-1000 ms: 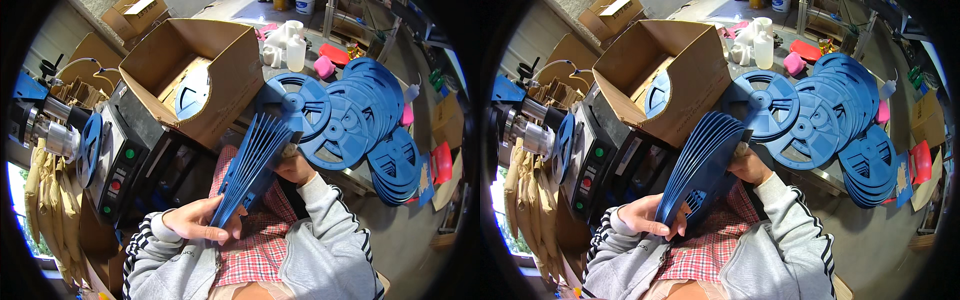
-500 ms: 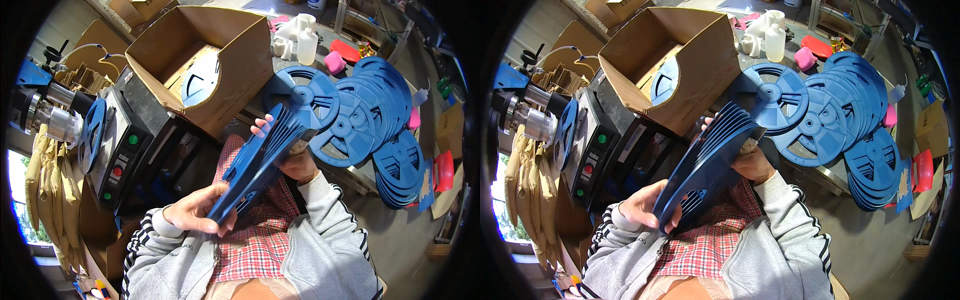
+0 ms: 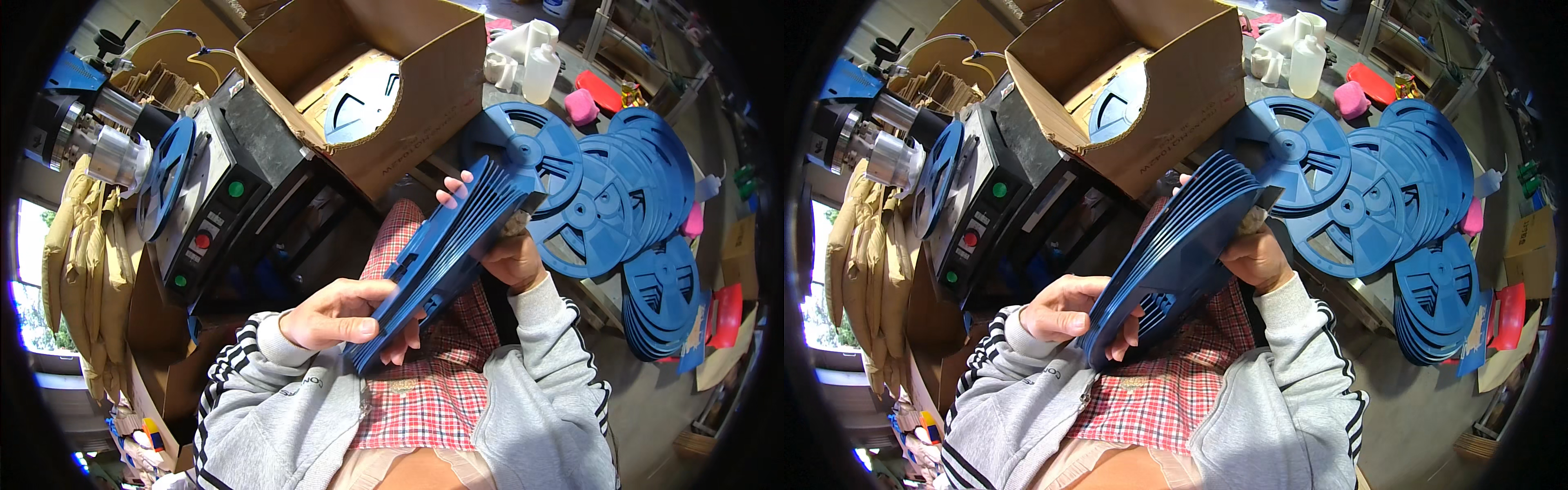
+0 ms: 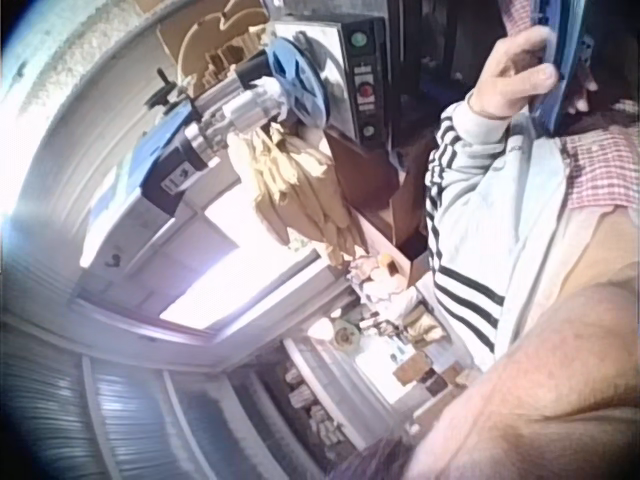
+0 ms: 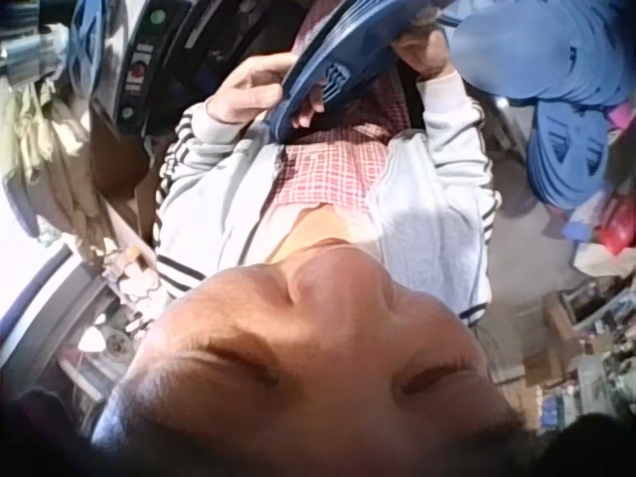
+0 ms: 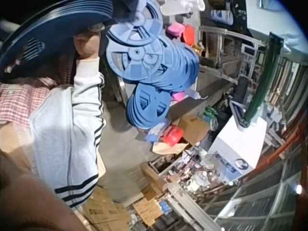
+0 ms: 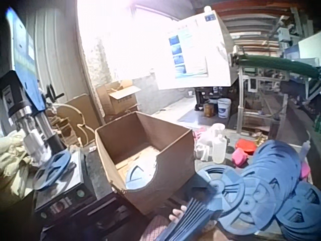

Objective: The person wipes the surfaces of blue plastic reel-like parts with a pink cloth, then stacks them. The person later picks up a stack of the parts and runs a finger along the edges, appearing to check for burrs or residue.

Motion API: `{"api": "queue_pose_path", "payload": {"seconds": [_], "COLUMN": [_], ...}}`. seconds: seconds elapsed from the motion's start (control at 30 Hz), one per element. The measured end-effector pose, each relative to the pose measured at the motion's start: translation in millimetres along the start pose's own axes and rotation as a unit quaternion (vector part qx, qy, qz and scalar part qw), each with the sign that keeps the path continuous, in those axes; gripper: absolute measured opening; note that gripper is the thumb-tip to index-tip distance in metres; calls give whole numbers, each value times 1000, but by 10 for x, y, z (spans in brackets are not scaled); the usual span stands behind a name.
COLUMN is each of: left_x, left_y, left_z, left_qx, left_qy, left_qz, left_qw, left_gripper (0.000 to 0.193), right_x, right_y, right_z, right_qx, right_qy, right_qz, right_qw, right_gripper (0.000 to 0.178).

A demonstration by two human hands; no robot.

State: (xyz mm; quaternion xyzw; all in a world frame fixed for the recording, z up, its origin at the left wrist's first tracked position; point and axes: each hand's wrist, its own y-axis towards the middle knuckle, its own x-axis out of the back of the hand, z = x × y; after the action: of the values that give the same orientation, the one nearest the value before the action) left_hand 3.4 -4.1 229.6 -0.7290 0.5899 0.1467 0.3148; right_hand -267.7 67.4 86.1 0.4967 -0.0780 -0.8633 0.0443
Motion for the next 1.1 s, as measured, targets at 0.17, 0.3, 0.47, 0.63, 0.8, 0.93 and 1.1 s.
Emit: {"api": "queue_pose_path", "payload": {"seconds": [0.17,0.3,0.47,0.63,0.8,0.93,1.1], "left_x": [-18,-60,-96,-90,-90,-149,-160], "left_y": [21,65,8,59,30,41,47], "left_z": [16,-35,-104,-114,-47,-50,-37], "left_qx": [-41,-46,-64,-74,-83,-68,-62], "left_qy": [36,5,14,29,8,11,13], "left_qz": [15,-40,-92,-117,-99,-145,-163], "left_qw": [998,998,994,990,992,987,985], "left_gripper": [52,45,50,52,42,50,54], "right_x": [-41,306,-413,-855,-1330,-1475,-1626], "right_y": [31,-176,-530,-610,-496,-472,-477], "right_z": [-16,-33,327,595,682,717,639], "right_qx": [-21,10,-33,-40,-103,-120,-120], "right_qy": [-40,-66,-337,-416,-424,-397,-387], "right_qz": [-45,-36,-292,-269,-180,-129,-144], "right_qw": [998,997,895,868,882,901,903], "right_gripper": [92,70,37,49,55,49,22]}}
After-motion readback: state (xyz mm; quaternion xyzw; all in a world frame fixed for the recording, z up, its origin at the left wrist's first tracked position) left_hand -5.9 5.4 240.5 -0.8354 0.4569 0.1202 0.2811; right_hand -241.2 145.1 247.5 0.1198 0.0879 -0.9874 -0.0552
